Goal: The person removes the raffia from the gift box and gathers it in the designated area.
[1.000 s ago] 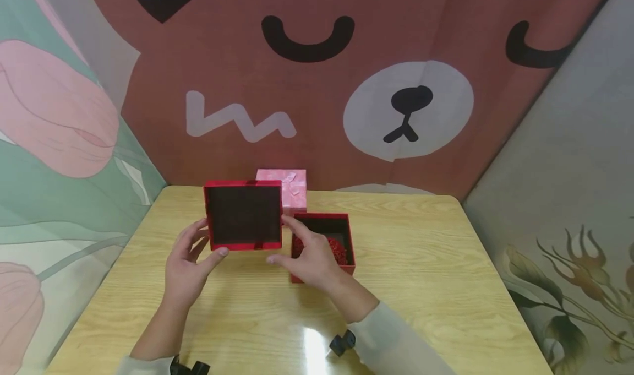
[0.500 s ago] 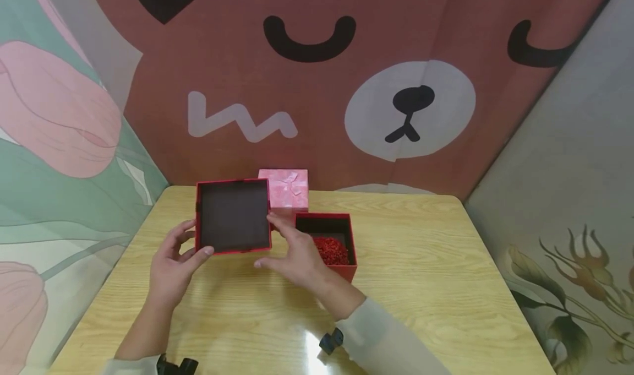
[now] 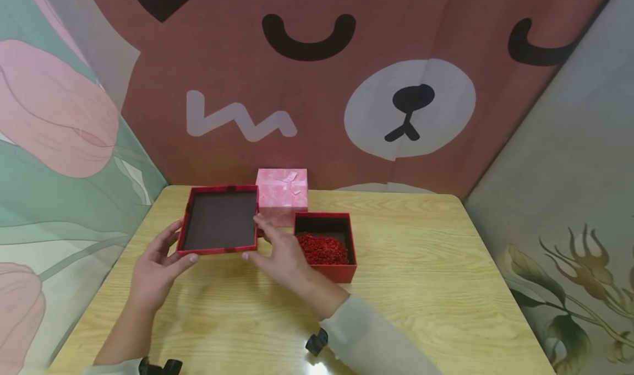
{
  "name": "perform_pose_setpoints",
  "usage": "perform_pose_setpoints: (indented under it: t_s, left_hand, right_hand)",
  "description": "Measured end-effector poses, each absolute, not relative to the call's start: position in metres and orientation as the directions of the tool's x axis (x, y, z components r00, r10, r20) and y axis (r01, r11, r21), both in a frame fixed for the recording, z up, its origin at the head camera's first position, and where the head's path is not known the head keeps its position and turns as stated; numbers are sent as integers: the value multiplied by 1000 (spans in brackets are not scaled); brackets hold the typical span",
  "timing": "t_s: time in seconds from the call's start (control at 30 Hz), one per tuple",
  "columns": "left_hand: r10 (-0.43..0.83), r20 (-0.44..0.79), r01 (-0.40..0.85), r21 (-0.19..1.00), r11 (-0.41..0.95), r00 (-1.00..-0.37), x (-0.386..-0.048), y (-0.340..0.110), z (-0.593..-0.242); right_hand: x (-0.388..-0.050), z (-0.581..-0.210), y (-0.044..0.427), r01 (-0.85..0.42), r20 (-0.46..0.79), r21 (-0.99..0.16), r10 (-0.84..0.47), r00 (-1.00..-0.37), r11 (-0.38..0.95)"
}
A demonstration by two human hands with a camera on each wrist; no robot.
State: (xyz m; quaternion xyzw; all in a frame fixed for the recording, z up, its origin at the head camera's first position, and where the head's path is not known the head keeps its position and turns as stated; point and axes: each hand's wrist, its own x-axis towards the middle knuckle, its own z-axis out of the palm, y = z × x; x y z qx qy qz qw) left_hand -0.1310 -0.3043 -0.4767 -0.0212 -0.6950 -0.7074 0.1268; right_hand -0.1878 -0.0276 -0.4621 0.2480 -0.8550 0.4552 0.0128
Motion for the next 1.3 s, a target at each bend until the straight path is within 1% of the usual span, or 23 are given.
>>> perform_pose_setpoints:
  t_s: [0.17, 0.53, 0.63, 0.87, 1.1, 1.3]
  left_hand:
    - [-168, 167, 163, 986, 37, -971, -131, -311, -478]
    - [-202, 103, 75, 987, 143, -974, -134, -331, -490]
    - [-214, 71, 30, 982, 187, -974, -136, -336, -493]
    - [-220, 8, -76, 927, 368, -975, -144, -346, -501]
    - [-184, 9, -67, 912, 404, -983, -157, -348, -514]
    - [-170, -15, -91, 891, 445, -985, -165, -347, -520]
  right_hand:
    - [-188, -467, -36, -469, 279, -749, -419, -864, 468]
    - [-189, -478, -60, -463, 258, -730, -424, -868, 503]
    - [-190, -484, -66, -460, 252, -722, -423, -870, 517]
    - [-194, -498, -74, -428, 211, -713, -411, -887, 555]
    - [-202, -512, -75, -379, 153, -698, -390, -908, 608]
    - [-209, -521, -76, -375, 141, -680, -389, -910, 630]
